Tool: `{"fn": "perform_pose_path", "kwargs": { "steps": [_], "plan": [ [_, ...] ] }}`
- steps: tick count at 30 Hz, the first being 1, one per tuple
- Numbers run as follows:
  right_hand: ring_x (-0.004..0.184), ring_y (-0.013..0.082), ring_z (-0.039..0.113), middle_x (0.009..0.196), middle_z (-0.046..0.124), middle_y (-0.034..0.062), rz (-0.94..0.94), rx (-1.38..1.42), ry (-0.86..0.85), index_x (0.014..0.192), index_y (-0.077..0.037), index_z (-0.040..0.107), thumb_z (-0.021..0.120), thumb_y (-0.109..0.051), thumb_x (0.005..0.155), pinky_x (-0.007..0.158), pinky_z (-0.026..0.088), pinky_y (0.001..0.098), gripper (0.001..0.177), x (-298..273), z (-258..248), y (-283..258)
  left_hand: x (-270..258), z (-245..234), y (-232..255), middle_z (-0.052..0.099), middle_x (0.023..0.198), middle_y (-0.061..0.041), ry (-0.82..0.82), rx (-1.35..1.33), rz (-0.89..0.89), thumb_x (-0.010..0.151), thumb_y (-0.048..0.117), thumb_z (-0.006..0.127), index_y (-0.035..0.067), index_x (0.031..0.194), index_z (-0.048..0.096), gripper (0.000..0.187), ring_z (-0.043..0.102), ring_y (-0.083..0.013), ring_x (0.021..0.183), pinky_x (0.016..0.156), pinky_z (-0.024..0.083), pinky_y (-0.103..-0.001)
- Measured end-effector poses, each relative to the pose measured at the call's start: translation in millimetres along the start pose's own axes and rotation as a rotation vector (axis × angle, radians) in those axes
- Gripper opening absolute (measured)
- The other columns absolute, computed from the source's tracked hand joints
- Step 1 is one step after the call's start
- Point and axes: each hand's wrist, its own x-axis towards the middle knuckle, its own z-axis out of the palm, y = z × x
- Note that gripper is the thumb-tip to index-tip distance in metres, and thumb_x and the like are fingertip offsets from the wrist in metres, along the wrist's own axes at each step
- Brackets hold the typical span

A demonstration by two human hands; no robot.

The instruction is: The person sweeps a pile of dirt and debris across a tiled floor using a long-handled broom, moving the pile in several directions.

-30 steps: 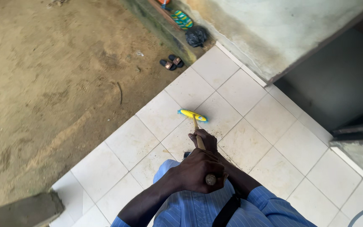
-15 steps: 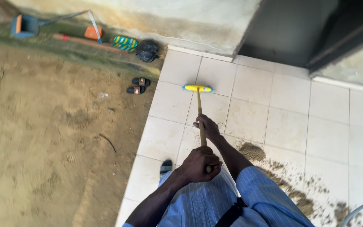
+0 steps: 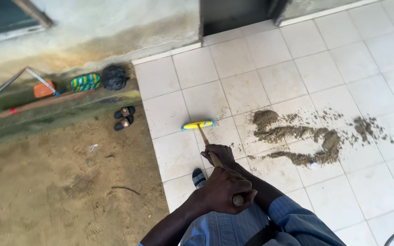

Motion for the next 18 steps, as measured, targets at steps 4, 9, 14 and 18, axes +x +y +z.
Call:
{"fn": "perform_pose_path", "kwargs": {
  "steps": [4, 9, 14, 18],
  "plan": [
    [0.065, 0.0296, 0.070, 0.073, 0.069, 0.0051, 0.006, -0.018, 0.089, 0.082, -0.012, 0.065, 0.079, -0.032, 0.089, 0.053, 0.053, 0.0418, 0.025, -25.5, -1.3, -15.5, -7.3, 3.0, 4.3, 0.054, 0.062, -0.006, -0.039, -0.132, 0.065, 0.089, 0.012, 0.075, 0.010, 0.068, 0.049, 0.034, 0.059, -0.0238, 0.059, 0.055, 0.042, -0.038],
    [0.051, 0.0300, 0.064, 0.062, 0.064, 0.0065, -0.064, -0.052, 0.253, 0.076, -0.011, 0.063, 0.079, -0.030, 0.088, 0.045, 0.048, 0.0408, 0.027, -65.1, -1.1, -30.9, -24.3, 14.1, 19.6, 0.048, 0.055, -0.005, -0.161, -0.201, 0.152, 0.089, 0.011, 0.077, 0.010, 0.062, 0.046, 0.040, 0.055, -0.0221, 0.052, 0.052, 0.037, -0.038],
    [0.048, 0.0314, 0.061, 0.057, 0.062, 0.0070, 0.073, -0.151, 0.266, 0.071, -0.011, 0.063, 0.078, -0.026, 0.089, 0.043, 0.046, 0.0432, 0.029, -108.1, -1.9, -42.7, -38.0, 29.3, 41.9, 0.049, 0.056, -0.004, -0.213, -0.290, 0.158, 0.089, 0.012, 0.078, 0.010, 0.064, 0.048, 0.039, 0.055, -0.0200, 0.051, 0.050, 0.036, -0.036],
    [0.050, 0.0329, 0.062, 0.065, 0.067, 0.0056, 0.298, -0.149, 0.379, 0.080, -0.012, 0.069, 0.075, -0.027, 0.090, 0.043, 0.047, 0.0440, 0.019, -142.3, -4.2, -54.8, -47.5, 47.8, 62.0, 0.046, 0.056, -0.005, -0.265, -0.354, 0.173, 0.089, 0.010, 0.078, 0.009, 0.066, 0.043, 0.042, 0.051, -0.0198, 0.049, 0.051, 0.034, -0.036]
  ]
}}
